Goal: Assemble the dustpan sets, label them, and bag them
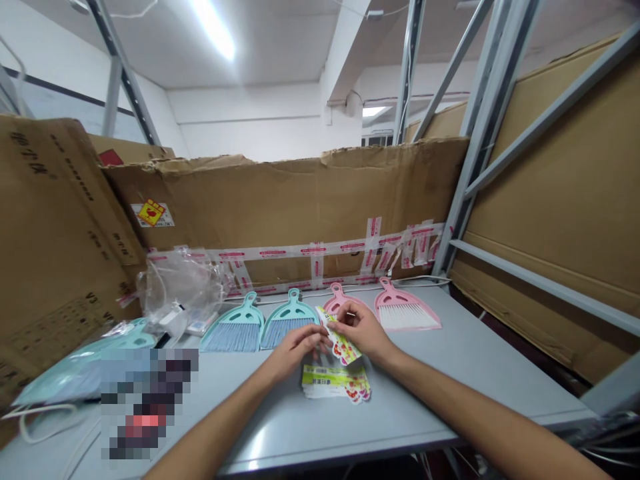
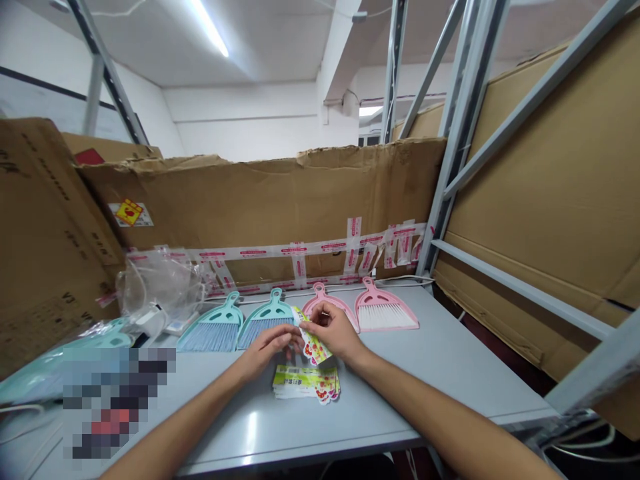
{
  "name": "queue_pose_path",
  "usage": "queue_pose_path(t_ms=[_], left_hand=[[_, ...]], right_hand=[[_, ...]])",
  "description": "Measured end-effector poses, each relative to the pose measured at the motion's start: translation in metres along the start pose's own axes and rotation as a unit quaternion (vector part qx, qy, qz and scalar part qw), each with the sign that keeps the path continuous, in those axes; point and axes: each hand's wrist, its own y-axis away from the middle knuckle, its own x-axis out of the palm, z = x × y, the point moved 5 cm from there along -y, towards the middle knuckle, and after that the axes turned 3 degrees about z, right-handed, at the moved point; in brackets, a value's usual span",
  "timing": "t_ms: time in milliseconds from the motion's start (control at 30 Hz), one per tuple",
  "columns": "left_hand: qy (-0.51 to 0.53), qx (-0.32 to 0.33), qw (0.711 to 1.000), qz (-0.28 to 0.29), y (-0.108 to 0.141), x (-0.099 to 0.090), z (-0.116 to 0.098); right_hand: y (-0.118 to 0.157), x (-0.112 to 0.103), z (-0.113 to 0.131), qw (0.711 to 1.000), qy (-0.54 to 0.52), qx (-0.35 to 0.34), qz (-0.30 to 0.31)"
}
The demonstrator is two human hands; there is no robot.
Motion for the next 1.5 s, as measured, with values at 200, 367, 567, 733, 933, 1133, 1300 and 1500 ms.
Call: queue_pose_path(t_ms=[200,367,567,733,933,1133,1300,1500], left_hand=[[0.024,-0.027,0.998,-0.043,-0.006,0.009,0.013],[0.088,-0.015,0.993,-0.071,-0.006,0.002,0.011],[0.085,-0.046,0.991,-0.091,-0.001,-0.009,0.01],[0.09,-0.084,0.99,-0.071,0.0,-0.012,0.015],[0.136,-0.125,0.982,-0.024,0.001,-0.01,0.015],[0.112,-0.088,0.985,-0.102,-0.003,-0.02,0.017],[-0.081,-0.014,0.994,-0.078,-0.005,-0.013,0.012],[-0.317,0.08,0.945,-0.018,-0.004,0.012,0.002]], right_hand=[[0.003,0.009,-0.004,0.999,0.023,-0.038,-0.009],[0.001,0.002,-0.003,0.999,-0.032,-0.011,-0.006],[-0.005,-0.012,0.007,0.996,-0.017,-0.039,0.081],[0.0,-0.022,0.027,0.94,0.243,-0.213,0.112],[0.01,-0.021,0.04,0.824,0.412,-0.373,0.114],[0.021,-0.028,0.051,0.735,0.514,-0.425,0.126],[0.04,-0.044,0.041,0.696,0.57,-0.412,0.147],[0.045,-0.057,0.019,0.703,0.605,-0.335,0.164]])
